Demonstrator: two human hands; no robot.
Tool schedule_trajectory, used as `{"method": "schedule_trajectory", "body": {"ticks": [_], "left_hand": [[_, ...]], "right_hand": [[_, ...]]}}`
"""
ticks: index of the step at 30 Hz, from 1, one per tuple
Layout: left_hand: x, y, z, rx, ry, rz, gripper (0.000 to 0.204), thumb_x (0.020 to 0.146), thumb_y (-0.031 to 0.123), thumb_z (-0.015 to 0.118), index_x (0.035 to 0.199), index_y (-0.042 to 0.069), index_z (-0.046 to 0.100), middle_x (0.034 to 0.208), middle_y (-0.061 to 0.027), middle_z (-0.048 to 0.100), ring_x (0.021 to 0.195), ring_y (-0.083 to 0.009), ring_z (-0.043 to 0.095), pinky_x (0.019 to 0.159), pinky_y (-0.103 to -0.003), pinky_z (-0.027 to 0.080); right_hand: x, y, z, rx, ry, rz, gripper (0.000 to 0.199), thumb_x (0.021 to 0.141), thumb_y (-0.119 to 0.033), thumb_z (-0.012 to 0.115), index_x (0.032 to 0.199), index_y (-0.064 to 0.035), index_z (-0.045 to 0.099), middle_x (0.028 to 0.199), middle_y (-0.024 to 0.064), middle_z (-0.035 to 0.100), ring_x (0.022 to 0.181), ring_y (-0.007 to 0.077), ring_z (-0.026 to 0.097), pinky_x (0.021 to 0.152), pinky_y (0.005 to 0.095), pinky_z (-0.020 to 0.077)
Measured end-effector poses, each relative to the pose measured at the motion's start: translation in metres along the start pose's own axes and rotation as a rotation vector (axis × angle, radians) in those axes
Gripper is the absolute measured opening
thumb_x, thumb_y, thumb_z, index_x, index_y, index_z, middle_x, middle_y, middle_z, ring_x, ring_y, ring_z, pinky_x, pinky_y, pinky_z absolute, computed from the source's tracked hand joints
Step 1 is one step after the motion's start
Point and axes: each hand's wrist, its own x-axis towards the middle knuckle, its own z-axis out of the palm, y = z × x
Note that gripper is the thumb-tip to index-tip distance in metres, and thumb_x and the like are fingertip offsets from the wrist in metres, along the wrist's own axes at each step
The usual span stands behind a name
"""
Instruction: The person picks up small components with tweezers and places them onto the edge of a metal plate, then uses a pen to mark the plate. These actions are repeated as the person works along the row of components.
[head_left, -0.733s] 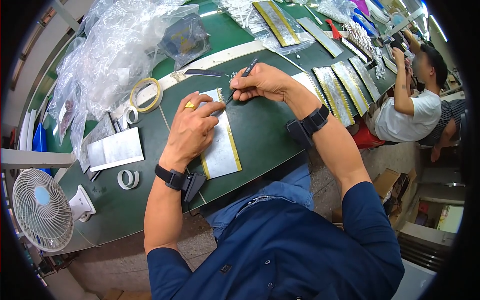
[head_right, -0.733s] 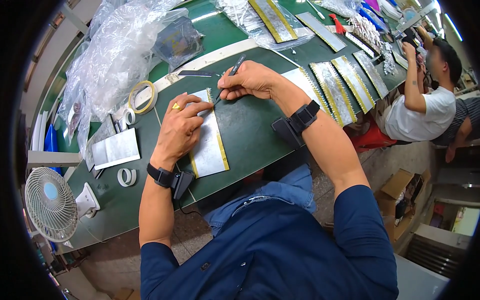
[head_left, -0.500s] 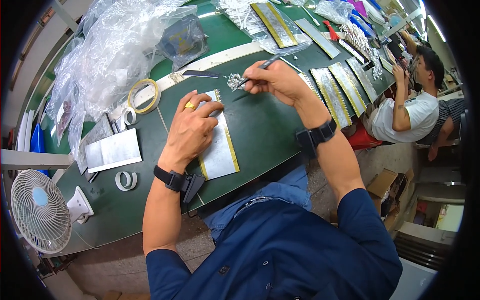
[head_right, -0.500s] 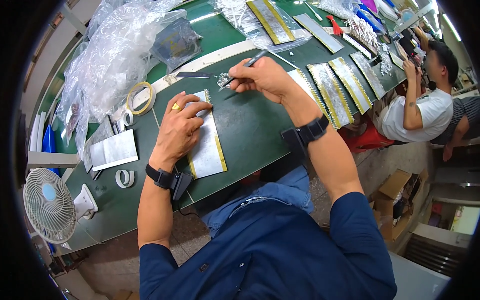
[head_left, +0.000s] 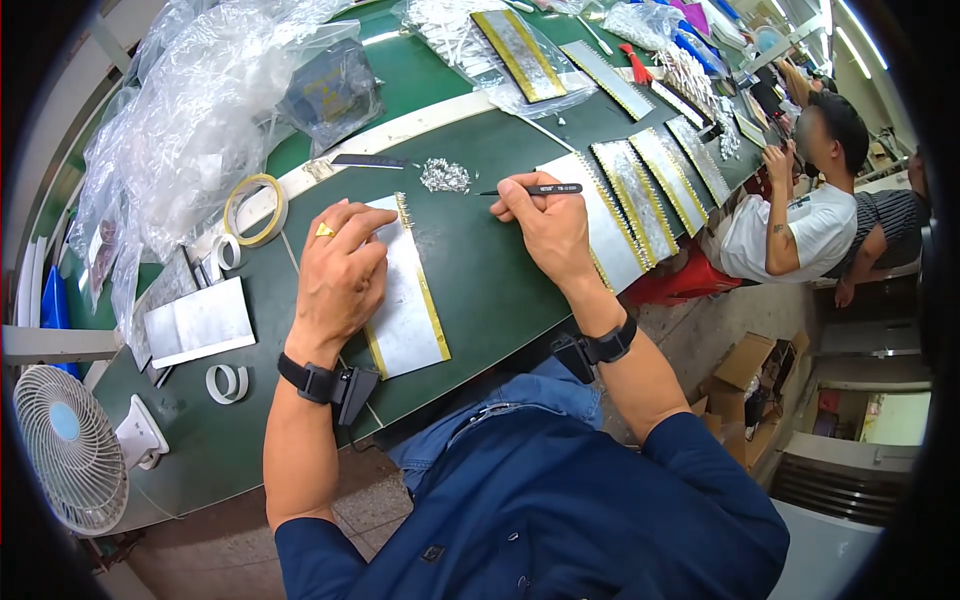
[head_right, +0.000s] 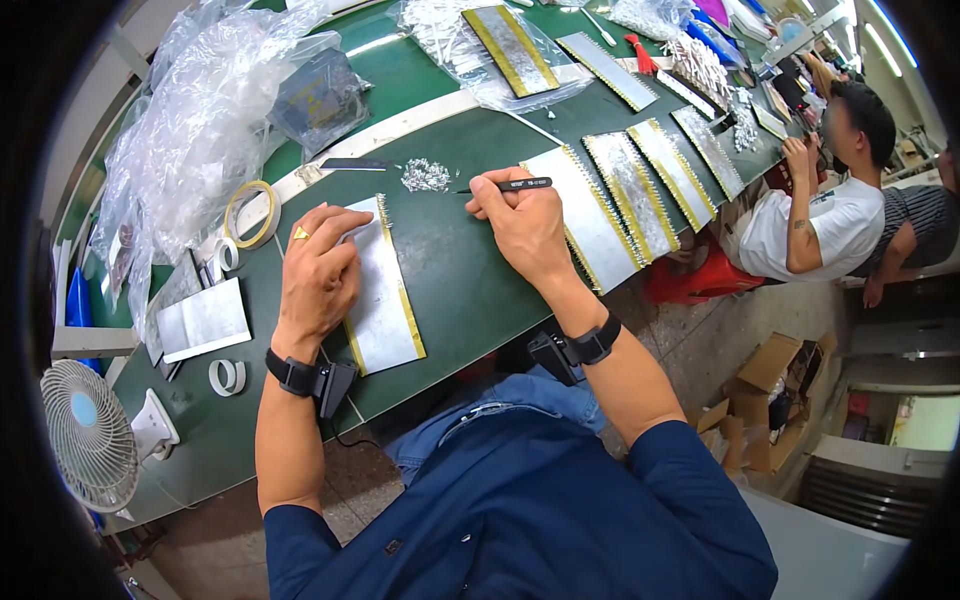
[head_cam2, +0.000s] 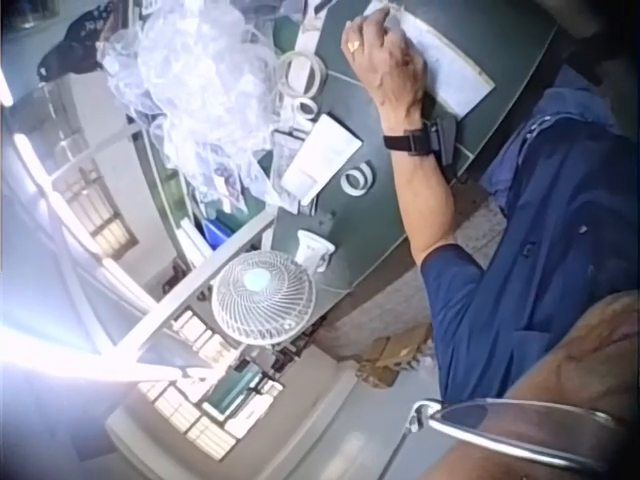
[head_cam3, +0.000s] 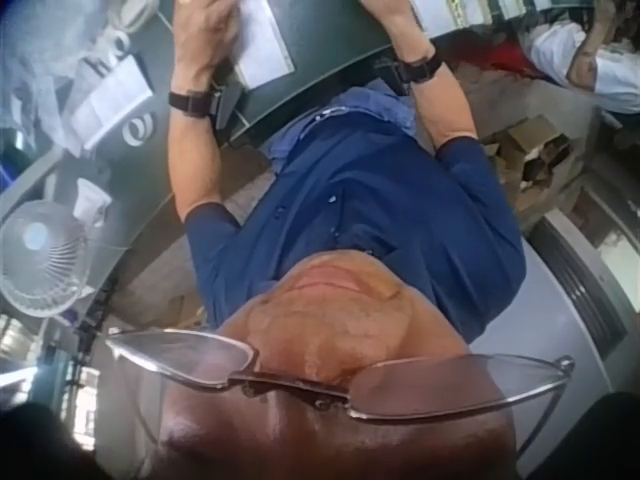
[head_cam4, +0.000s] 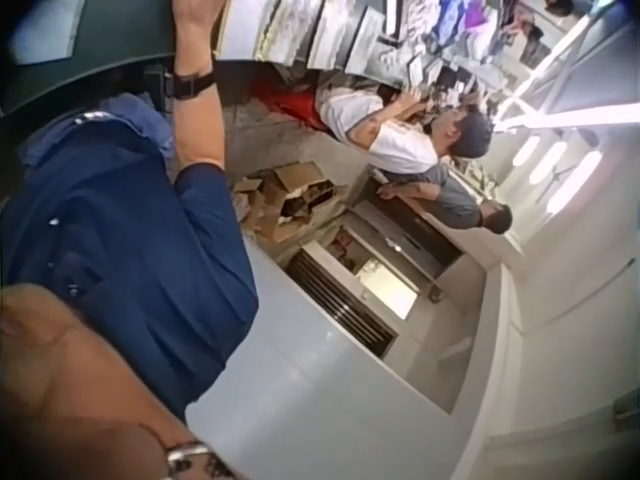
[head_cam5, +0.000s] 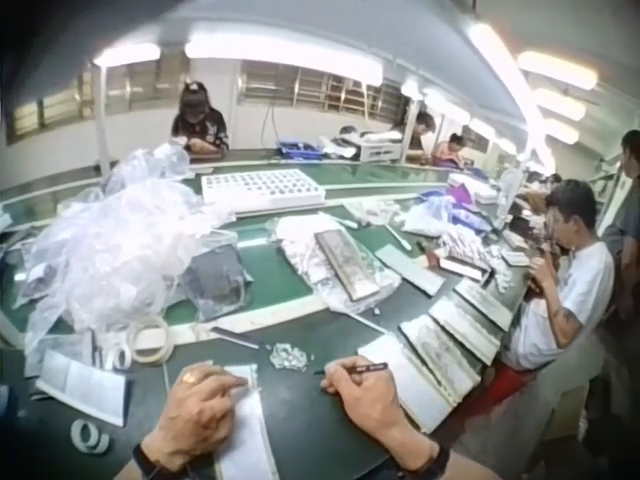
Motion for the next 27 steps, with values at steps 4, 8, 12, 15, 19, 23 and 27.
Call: {"method": "schedule_trajectory", "body": {"ticks": [4, 8, 12, 15, 19, 23, 27], "left_hand": [[0.0, 0.0, -0.001, 0.011, -0.004, -0.003, 0.014, 0.081, -0.006, 0.075, 0.076, 0.0, 0.063, 0.124, -0.0084, 0.077, 0.119, -0.032, 0.069, 0.117, -0.053, 0.052], [0.0, 0.001, -0.004, 0.009, -0.007, -0.012, 0.014, 0.081, -0.006, 0.074, 0.076, 0.0, 0.063, 0.124, -0.0084, 0.077, 0.119, -0.0315, 0.07, 0.117, -0.053, 0.052], [-0.001, 0.001, -0.003, -0.001, -0.003, -0.017, 0.013, 0.082, -0.006, 0.074, 0.077, 0.0, 0.064, 0.122, -0.0082, 0.077, 0.118, -0.031, 0.07, 0.117, -0.053, 0.052], [0.0, 0.001, -0.004, -0.001, -0.001, -0.011, 0.013, 0.082, -0.005, 0.074, 0.077, 0.0, 0.064, 0.121, -0.0081, 0.077, 0.118, -0.0309, 0.07, 0.117, -0.053, 0.052], [-0.005, 0.0, -0.006, -0.003, 0.002, -0.019, 0.011, 0.081, -0.005, 0.075, 0.078, 0.0, 0.066, 0.12, -0.0076, 0.078, 0.117, -0.0307, 0.07, 0.116, -0.053, 0.053], [-0.003, 0.002, -0.005, -0.017, -0.009, -0.029, 0.013, 0.082, -0.008, 0.071, 0.076, -0.001, 0.062, 0.12, -0.0081, 0.079, 0.116, -0.0313, 0.072, 0.116, -0.054, 0.053], [-0.001, 0.005, -0.003, -0.027, -0.028, -0.021, 0.015, 0.081, -0.009, 0.07, 0.073, 0.0, 0.06, 0.119, -0.0072, 0.08, 0.115, -0.0309, 0.072, 0.116, -0.055, 0.053]], "right_hand": [[0.001, 0.002, 0.009, -0.024, 0.021, 0.018, 0.03, 0.11, -0.023, 0.077, 0.113, 0.0067, 0.073, 0.092, 0.0119, 0.082, 0.083, 0.0131, 0.076, 0.078, 0.0263, 0.0606], [-0.001, -0.002, 0.013, -0.047, 0.065, 0.011, 0.03, 0.11, -0.023, 0.076, 0.112, 0.0068, 0.073, 0.092, 0.0122, 0.083, 0.082, 0.0133, 0.077, 0.078, 0.0261, 0.0605], [-0.001, -0.005, 0.018, -0.053, 0.092, 0.019, 0.031, 0.11, -0.024, 0.077, 0.111, 0.0072, 0.073, 0.091, 0.0118, 0.083, 0.082, 0.0122, 0.077, 0.078, 0.0259, 0.0602], [0.0, -0.002, 0.019, -0.157, 0.082, -0.037, 0.03, 0.11, -0.023, 0.077, 0.113, 0.0063, 0.074, 0.091, 0.0101, 0.083, 0.082, 0.0113, 0.076, 0.078, 0.026, 0.0601], [-0.011, -0.009, 0.02, -0.236, 0.032, -0.072, 0.026, 0.109, -0.02, 0.077, 0.117, 0.005, 0.074, 0.093, 0.0111, 0.083, 0.082, 0.0152, 0.077, 0.08, 0.0284, 0.061], [-0.017, -0.004, 0.013, -0.392, -0.117, -0.601, 0.022, 0.106, -0.012, 0.077, 0.12, 0.004, 0.074, 0.1, 0.0154, 0.081, 0.087, 0.0249, 0.079, 0.082, 0.033, 0.0629], [-0.019, 0.0, 0.018, -0.518, -0.318, -0.946, 0.026, 0.097, -0.004, 0.073, 0.122, 0.0046, 0.073, 0.109, 0.0189, 0.078, 0.101, 0.0341, 0.076, 0.09, 0.0402, 0.0631]]}}
